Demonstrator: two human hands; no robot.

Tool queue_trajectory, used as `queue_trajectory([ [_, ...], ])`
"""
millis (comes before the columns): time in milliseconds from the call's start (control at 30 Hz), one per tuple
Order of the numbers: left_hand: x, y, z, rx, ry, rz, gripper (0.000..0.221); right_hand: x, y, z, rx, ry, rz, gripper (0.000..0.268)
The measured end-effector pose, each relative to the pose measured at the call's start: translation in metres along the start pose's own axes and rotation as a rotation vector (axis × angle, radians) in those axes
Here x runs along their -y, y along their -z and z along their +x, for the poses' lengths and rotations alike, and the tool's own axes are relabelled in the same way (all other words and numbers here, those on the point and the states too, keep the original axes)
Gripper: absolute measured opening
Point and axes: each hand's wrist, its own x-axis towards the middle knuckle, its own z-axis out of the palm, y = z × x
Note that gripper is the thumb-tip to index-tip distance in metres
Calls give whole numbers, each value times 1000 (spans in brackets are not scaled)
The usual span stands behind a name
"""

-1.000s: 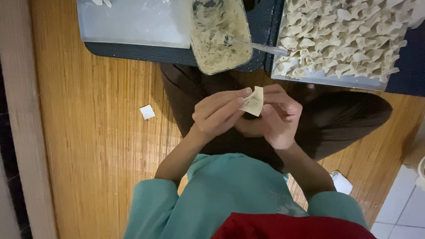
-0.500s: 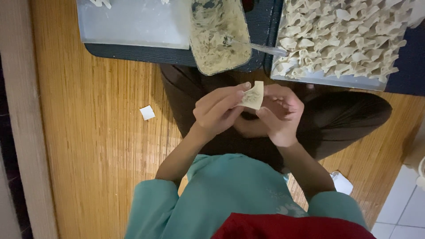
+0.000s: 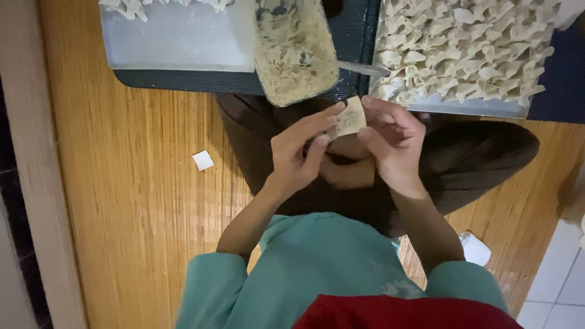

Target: Manually assembling wontons by placing filling on square wrappers and folding them into specific shapes.

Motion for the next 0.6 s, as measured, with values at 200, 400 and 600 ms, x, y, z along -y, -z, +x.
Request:
queue_trajectory([
  [200,3,-2,-3,-61,353,-117,15,1,17,7,-23,-72,90,31],
  [400,17,-11,-8,-193,724,-587,23,-8,23,9,-42,-93,133,23],
  [600,28,-7,-20,-163,802,-534,27,-3,22,8,-35,-151,37,30],
])
